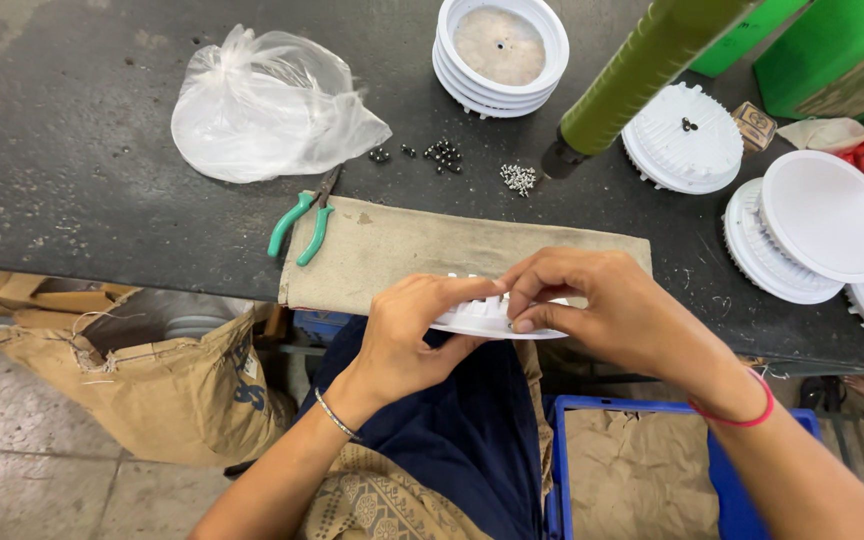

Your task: The person assembles white circular light fixture components by placing small metal parts into recesses and using a green handheld tool to secure them. They handle multiple units one at a time, stacking completed pieces aside and retrieving new parts from a plastic bag.

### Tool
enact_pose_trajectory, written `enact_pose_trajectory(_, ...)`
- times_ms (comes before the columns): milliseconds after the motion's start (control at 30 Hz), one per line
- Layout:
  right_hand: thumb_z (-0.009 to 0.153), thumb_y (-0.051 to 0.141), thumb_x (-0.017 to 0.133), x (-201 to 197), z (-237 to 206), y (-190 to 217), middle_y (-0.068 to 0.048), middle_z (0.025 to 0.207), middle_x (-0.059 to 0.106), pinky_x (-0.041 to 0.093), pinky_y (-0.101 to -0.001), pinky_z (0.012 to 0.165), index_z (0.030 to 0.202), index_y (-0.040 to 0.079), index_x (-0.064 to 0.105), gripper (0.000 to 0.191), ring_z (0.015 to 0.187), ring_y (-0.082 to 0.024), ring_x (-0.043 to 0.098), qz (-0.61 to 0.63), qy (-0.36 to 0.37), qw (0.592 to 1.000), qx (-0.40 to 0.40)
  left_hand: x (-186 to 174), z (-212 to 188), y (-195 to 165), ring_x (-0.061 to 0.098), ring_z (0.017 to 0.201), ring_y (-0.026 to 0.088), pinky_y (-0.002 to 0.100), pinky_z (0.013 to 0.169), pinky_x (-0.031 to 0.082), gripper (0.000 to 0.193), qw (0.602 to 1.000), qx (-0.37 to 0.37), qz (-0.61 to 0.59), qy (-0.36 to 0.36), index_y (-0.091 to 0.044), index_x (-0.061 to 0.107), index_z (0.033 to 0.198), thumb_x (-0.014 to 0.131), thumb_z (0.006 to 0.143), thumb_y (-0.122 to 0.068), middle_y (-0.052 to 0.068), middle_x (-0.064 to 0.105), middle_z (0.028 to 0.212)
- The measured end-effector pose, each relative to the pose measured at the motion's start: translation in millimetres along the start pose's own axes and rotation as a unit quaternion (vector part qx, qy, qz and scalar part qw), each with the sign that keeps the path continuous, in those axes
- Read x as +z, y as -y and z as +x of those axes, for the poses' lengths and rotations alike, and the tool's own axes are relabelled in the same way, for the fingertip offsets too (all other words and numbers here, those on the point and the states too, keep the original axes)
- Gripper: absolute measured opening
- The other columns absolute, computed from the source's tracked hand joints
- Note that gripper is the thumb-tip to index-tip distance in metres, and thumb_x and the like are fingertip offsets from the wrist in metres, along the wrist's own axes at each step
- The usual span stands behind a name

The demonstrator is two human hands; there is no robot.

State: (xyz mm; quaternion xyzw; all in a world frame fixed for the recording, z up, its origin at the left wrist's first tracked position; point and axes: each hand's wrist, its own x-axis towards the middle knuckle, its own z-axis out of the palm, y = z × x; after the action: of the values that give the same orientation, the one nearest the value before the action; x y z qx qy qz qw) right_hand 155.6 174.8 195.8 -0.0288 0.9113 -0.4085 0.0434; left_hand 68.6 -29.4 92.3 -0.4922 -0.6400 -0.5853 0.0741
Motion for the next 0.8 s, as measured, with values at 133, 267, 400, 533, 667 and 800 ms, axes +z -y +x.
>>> enact_pose_trajectory(133,0.082,0.009,0.077,2.2,-0.1,-4.9,-0.006,0.105,0.080,0.060,-0.0302,0.084,0.090,0.005,0.075,0.010,0.092,-0.015,0.076,0.012,-0.012,1.000,0.020,-0.6,1.5,1.4,0.074,0.101,0.026,0.037,0.088,0.056,0.040,1.000,0.016,0.007,0.004,-0.014,0.071,0.114,0.086,0.077,-0.008,0.005,0.075,0.113)
enact_pose_trajectory(267,0.081,0.010,0.078,0.4,-0.3,-6.8,-0.007,0.106,0.079,0.060,-0.0300,0.084,0.089,0.004,0.074,0.011,0.094,-0.014,0.075,0.034,-0.006,0.999,0.011,0.6,2.3,1.1,0.074,0.102,0.025,0.036,0.090,0.056,0.038,1.000,0.028,0.008,0.003,-0.015,0.071,0.112,0.087,0.078,-0.010,0.003,0.075,0.111)
enact_pose_trajectory(400,0.081,0.009,0.077,0.0,-0.8,-7.0,-0.006,0.109,0.079,0.060,-0.0295,0.085,0.089,0.003,0.075,0.009,0.095,-0.013,0.075,0.059,-0.005,0.997,0.044,1.1,3.4,-0.3,0.073,0.100,0.024,0.036,0.087,0.056,0.039,1.000,0.018,0.015,0.008,-0.015,0.073,0.112,0.086,0.076,-0.008,0.004,0.076,0.113)
enact_pose_trajectory(533,0.081,0.007,0.077,-1.8,-1.4,-7.2,-0.006,0.105,0.079,0.060,-0.0284,0.083,0.090,0.003,0.075,0.010,0.093,-0.011,0.073,0.071,-0.019,0.996,0.050,0.8,6.0,-1.3,0.073,0.099,0.024,0.035,0.085,0.056,0.038,0.999,0.022,0.021,0.008,-0.016,0.074,0.111,0.086,0.075,-0.008,0.003,0.076,0.113)
enact_pose_trajectory(667,0.083,0.008,0.078,-19.1,-2.7,-9.7,-0.006,0.095,0.076,0.056,-0.0248,0.076,0.094,0.005,0.077,0.011,0.083,-0.009,0.067,0.016,-0.141,0.987,0.080,-3.6,8.2,0.7,0.073,0.100,0.024,0.035,0.087,0.057,0.037,1.000,0.007,0.011,0.004,-0.015,0.074,0.109,0.085,0.075,-0.007,0.003,0.076,0.112)
enact_pose_trajectory(800,0.094,0.014,0.088,-36.9,19.4,-19.3,-0.008,0.100,0.061,0.049,-0.0231,0.077,0.112,0.003,0.059,0.036,0.087,-0.010,0.056,-0.065,-0.395,0.916,0.006,-5.5,9.6,3.5,0.074,0.101,0.025,0.035,0.088,0.058,0.038,1.000,-0.003,-0.002,-0.010,-0.013,0.073,0.110,0.084,0.075,-0.006,0.004,0.076,0.112)
